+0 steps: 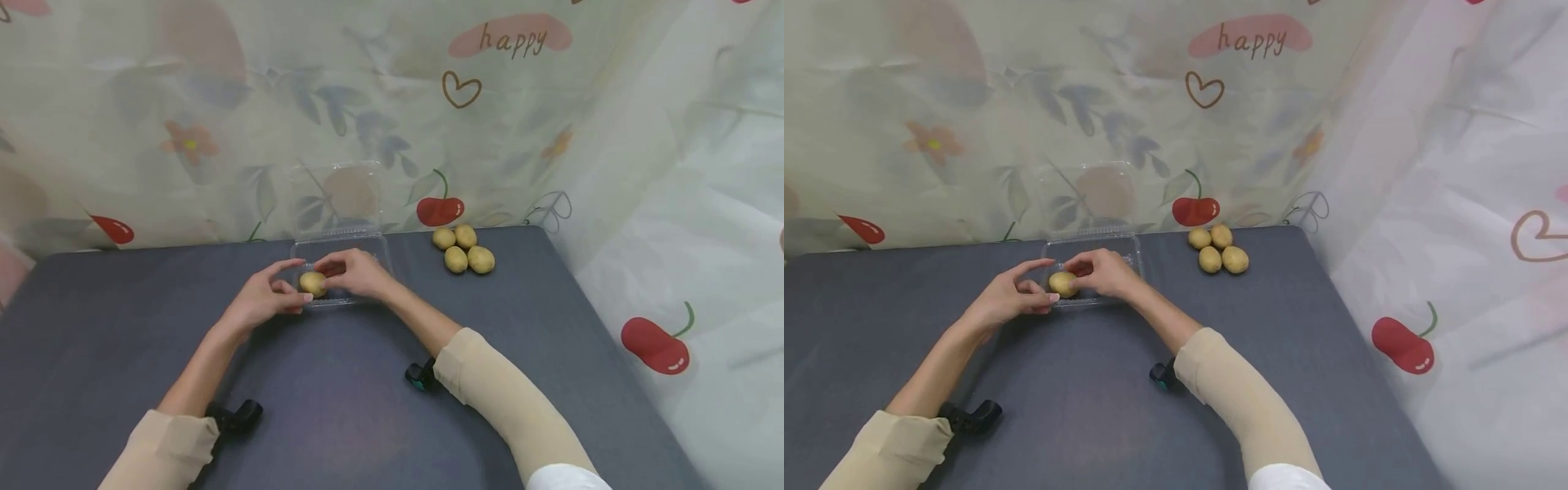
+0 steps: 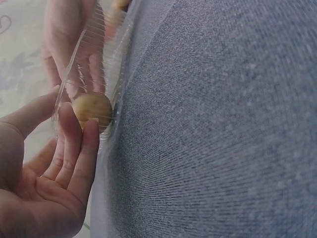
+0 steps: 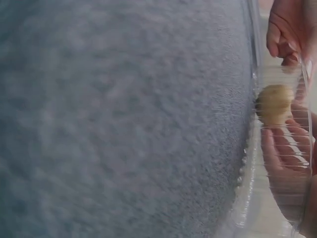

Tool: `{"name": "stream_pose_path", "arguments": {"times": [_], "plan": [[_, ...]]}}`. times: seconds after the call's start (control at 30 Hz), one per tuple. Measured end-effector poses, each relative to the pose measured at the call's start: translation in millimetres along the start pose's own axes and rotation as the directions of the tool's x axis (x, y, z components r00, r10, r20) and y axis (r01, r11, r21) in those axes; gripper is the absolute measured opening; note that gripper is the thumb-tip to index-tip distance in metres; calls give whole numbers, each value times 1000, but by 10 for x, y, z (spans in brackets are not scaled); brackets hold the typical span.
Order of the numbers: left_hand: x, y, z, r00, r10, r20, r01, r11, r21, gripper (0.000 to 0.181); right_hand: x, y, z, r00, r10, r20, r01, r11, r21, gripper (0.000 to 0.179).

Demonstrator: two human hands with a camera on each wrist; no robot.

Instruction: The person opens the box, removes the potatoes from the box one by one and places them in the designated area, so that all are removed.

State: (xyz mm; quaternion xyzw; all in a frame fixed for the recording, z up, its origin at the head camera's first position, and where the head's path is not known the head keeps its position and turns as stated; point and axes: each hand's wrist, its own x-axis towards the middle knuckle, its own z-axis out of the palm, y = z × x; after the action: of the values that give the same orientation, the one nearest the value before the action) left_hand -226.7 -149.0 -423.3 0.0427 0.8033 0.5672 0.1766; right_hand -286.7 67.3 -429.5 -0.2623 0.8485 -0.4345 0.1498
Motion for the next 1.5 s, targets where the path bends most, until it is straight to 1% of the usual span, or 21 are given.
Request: {"name": "stream_pose_path", "arguments": {"times": [0.23,0.37,0.57,0.63,0.77,0.97,1.13,1.3,1.5], "plan": [[-18,-13,-17,1000,1,-2,-1,1000,-9,79,17,-25,42,1000,-10,20,11,998,-64,40],[-16,-12,-26,1000,0,-7,0,1000,-4,79,42,-45,38,998,-5,58,12,993,-117,47],[-9,-1,-41,999,-16,-30,16,1000,5,79,78,-83,35,993,0,117,23,980,-196,57],[-11,-4,-43,999,-25,-33,25,1000,12,79,80,-92,40,992,-1,127,29,976,-215,57],[-19,-14,-42,999,-31,-25,32,999,12,79,73,-81,62,992,-4,124,32,975,-222,54],[-33,-15,-32,999,-25,-29,25,1000,3,78,53,-73,76,995,-24,94,42,979,-200,52],[-31,-10,-17,999,-17,-31,17,1000,-6,78,45,-70,64,998,-3,64,12,990,-143,50],[-23,18,-12,999,-4,-34,5,1000,19,78,37,-85,33,1000,-6,28,8,995,-95,49],[17,52,12,1000,-9,-23,10,999,37,77,13,-53,-2,999,-3,-53,1,999,-32,49]]}}
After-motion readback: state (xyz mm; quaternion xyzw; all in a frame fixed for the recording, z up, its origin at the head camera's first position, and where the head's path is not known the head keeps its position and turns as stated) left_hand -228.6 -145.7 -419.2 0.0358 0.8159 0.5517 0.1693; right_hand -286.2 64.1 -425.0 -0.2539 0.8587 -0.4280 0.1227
